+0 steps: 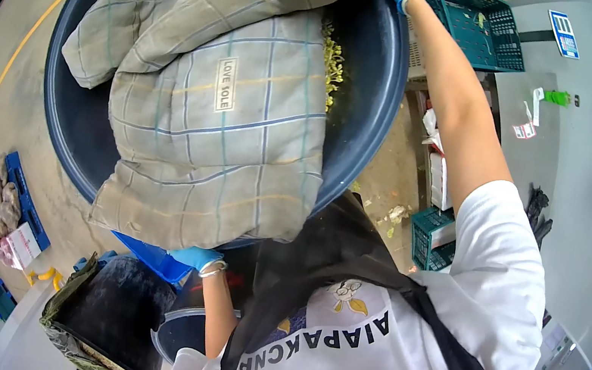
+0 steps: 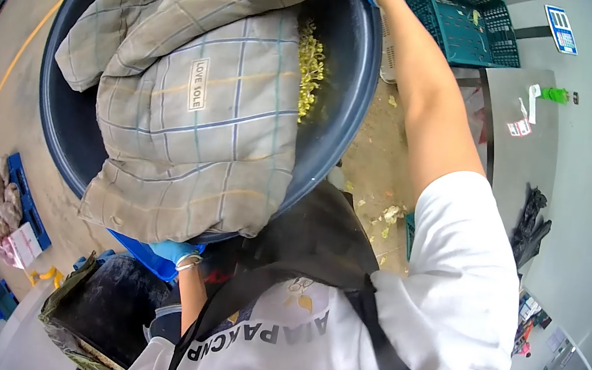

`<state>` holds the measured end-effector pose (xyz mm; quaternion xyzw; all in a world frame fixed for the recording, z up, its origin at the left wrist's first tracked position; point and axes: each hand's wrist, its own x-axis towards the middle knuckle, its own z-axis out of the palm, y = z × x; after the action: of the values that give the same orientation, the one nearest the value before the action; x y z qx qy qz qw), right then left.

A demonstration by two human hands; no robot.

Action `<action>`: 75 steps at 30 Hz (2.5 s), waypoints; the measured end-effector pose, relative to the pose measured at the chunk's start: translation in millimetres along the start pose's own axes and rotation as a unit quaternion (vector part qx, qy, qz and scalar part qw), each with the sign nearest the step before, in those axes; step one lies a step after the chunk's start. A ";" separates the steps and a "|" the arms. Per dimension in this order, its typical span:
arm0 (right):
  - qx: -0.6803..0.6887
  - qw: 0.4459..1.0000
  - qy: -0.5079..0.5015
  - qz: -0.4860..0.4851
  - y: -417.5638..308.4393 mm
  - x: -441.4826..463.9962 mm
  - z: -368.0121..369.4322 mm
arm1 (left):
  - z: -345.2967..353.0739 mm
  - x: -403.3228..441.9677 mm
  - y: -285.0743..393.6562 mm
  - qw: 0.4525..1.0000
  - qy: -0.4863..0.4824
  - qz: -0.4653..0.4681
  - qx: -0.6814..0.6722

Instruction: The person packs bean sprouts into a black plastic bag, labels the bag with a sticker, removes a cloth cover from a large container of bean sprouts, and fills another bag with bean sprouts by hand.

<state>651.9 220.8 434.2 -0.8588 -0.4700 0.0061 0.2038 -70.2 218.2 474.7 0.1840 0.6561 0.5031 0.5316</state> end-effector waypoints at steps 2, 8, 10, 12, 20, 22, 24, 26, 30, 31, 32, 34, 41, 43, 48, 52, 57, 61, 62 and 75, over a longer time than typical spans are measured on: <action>-0.039 0.991 0.005 -0.132 7.2 4.9 0.9 | -10.4 4.1 -11.8 0.999 -0.029 0.013 -0.019; 0.030 0.996 0.034 -0.077 2.9 -24.5 19.4 | -30.4 3.6 -23.7 0.992 -0.002 0.112 0.058; 0.009 0.991 0.058 -0.118 22.4 -50.4 27.2 | -35.3 0.5 -21.8 0.992 -0.018 0.123 0.029; -0.020 0.984 0.083 -0.158 42.3 -77.4 11.3 | -74.0 28.6 -36.3 0.984 -0.074 0.146 0.066; 0.081 0.983 0.068 0.150 -29.0 -301.3 -62.2 | -145.7 5.8 -32.7 0.996 -0.034 0.031 0.080; 0.242 0.918 0.085 0.301 -38.0 -337.7 -75.6 | -153.2 -7.9 -48.8 0.997 -0.029 0.005 0.071; 0.278 0.895 0.102 0.333 -34.7 -368.7 -74.5 | -158.2 -21.9 -60.9 0.998 -0.023 -0.019 0.063; 0.294 0.880 0.101 0.359 -33.4 -400.0 -63.5 | -166.2 -29.6 -75.4 0.997 -0.024 -0.042 0.055; 0.253 0.908 0.083 0.322 15.9 -474.1 -24.6 | -187.3 -60.5 -107.7 0.996 -0.017 -0.082 0.026; 0.320 0.898 0.143 0.266 49.8 -505.4 18.4 | -194.8 -67.5 -113.5 0.996 -0.010 -0.087 0.015; 0.285 0.902 0.111 0.306 54.6 -517.7 17.0 | -206.4 -79.0 -124.3 0.996 -0.003 -0.093 0.000; 0.244 0.900 0.093 0.350 63.8 -539.3 7.4 | -221.7 -96.0 -144.2 0.994 0.009 -0.103 -0.028; 0.180 0.910 0.087 0.363 115.1 -587.6 11.5 | -292.5 -124.5 -210.8 0.981 -0.015 -0.138 -0.133; 0.153 0.920 0.083 0.351 113.4 -585.9 11.1 | -301.5 -126.4 -214.3 0.977 -0.031 -0.138 -0.156; 0.111 0.934 0.114 0.319 65.5 -577.3 -1.3 | -341.0 -103.1 -207.6 0.972 -0.072 -0.138 -0.174; 0.003 0.956 0.003 0.293 31.8 -566.8 -43.5 | -367.8 -83.2 -204.8 0.988 0.017 -0.017 0.155; 0.056 0.987 0.125 -0.080 -82.5 -510.1 -128.8 | -224.8 -218.1 -99.1 0.667 0.136 0.499 0.536; -0.025 0.960 -0.026 -0.278 -141.1 -401.1 -115.2 | -101.2 -251.1 -92.6 0.592 -0.149 0.440 0.658; -0.066 0.953 -0.076 -0.286 -153.3 -374.8 -105.7 | -74.3 -238.5 -110.8 0.626 -0.148 0.418 0.642; 0.340 0.719 -0.546 -0.263 -223.6 -490.3 -82.4 | -126.3 -292.2 -188.6 0.885 -0.376 -0.124 -0.246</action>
<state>215.0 -98.4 500.6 -0.4208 -0.6730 0.5800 0.1835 -19.0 -147.7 454.0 0.1396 0.2796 0.4716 0.8246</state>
